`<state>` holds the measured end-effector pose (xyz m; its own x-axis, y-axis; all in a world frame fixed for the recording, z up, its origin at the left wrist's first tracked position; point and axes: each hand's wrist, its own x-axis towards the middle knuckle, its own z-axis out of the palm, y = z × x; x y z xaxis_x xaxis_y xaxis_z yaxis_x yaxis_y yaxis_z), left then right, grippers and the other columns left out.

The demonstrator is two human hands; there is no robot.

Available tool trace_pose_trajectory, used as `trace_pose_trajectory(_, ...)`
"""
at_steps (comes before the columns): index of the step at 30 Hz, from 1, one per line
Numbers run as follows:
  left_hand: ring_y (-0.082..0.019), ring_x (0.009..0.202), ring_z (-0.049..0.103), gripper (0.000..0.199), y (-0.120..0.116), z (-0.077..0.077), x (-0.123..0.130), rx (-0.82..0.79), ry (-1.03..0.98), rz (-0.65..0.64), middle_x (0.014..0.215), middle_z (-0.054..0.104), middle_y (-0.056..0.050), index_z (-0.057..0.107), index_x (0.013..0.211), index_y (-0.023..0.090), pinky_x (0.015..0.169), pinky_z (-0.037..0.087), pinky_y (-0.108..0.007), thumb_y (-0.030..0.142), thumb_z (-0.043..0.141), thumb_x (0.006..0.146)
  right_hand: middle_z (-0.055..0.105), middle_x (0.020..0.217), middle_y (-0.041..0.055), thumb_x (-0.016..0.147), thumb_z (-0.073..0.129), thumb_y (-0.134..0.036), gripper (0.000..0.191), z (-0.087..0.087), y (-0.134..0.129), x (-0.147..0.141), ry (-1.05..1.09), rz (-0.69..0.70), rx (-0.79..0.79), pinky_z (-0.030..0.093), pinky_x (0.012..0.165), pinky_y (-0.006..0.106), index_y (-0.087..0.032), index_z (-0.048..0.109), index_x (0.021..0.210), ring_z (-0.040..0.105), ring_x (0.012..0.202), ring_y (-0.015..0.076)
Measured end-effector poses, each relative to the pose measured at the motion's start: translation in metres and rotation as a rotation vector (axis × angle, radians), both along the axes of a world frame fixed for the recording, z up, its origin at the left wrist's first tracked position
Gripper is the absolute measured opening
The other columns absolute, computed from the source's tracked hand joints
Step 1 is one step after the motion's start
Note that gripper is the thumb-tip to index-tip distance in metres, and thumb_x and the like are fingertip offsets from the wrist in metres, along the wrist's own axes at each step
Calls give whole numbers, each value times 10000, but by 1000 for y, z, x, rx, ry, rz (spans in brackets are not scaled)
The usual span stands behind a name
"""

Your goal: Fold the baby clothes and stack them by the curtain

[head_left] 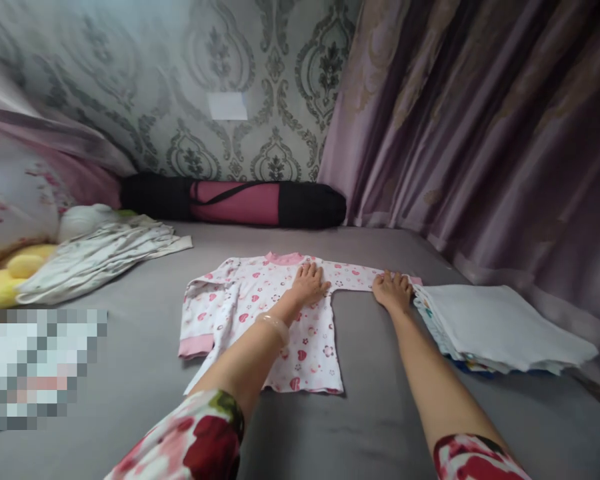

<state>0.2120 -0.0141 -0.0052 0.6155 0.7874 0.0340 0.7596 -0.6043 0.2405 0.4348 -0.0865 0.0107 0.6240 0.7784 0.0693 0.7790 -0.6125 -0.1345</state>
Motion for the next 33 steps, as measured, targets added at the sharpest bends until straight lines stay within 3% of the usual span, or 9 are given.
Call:
trace_pose_trajectory(2,-318,1407,305,541,-9,11,-13,-26,25,-63,1487,376,-181,417,1384,131,1124,282,-460,445,379,945,560,1276,118,950,542,-362,349,7,-5,-4,4,39,-3,508,902,435,-187,563,1251,592,1074,230)
trace_pose_trajectory(5,-293,1319,423,484,-27,27,-46,-86,65,-134,1381,470,-163,469,1331,168,1068,373,-419,401,473,907,580,1234,83,932,583,-365,345,18,-11,-12,9,70,1,529,867,421,-183,566,1225,605,1025,205)
trace_pose_trajectory(11,-253,1197,540,383,-53,51,-139,-92,2,-102,1228,602,-116,568,1222,186,1010,439,-357,354,496,886,581,1233,83,932,583,-362,325,39,-6,-35,5,177,6,529,866,406,-195,577,1211,605,1024,202)
trace_pose_trajectory(14,-214,1156,582,395,-55,57,-179,-72,-155,32,1254,624,-83,575,1234,208,982,459,-302,385,474,895,547,1301,103,936,570,-374,383,37,8,-69,-9,277,20,491,932,460,-187,546,1269,574,1109,237)
trace_pose_trajectory(17,-202,1057,630,408,-52,59,-205,-91,-308,216,1240,648,-66,600,1213,211,924,492,-295,419,451,895,338,1536,134,1005,349,-327,470,24,27,-120,-15,448,29,214,1154,449,-167,404,1443,289,1410,256)
trace_pose_trajectory(20,-215,1016,644,406,-46,55,-225,-99,-427,402,1189,675,-77,630,1170,187,906,499,-314,420,465,880,211,1590,129,1003,247,-357,571,11,47,-169,47,694,-24,51,1184,438,-91,275,1507,128,1470,236)
trace_pose_trajectory(23,-222,998,653,418,-39,45,-248,-114,-523,577,1139,689,-94,623,1172,165,849,511,-298,418,474,874,161,1599,141,996,209,-408,634,3,65,-197,88,677,-73,37,1182,441,-45,225,1516,103,1474,241)
trace_pose_trajectory(28,-253,968,663,419,-34,26,-281,-128,-472,879,1071,690,-156,603,1165,120,788,500,-302,400,483,878,135,1604,132,992,164,-430,663,-10,83,-204,75,572,-73,63,1176,474,-35,187,1524,75,1475,250)
trace_pose_trajectory(33,-255,827,673,395,-37,19,-297,-208,-410,937,934,706,-144,645,996,134,649,484,-291,474,535,829,114,1610,117,987,160,-434,663,-19,87,-201,35,565,-89,73,1177,481,-55,180,1530,54,1478,237)
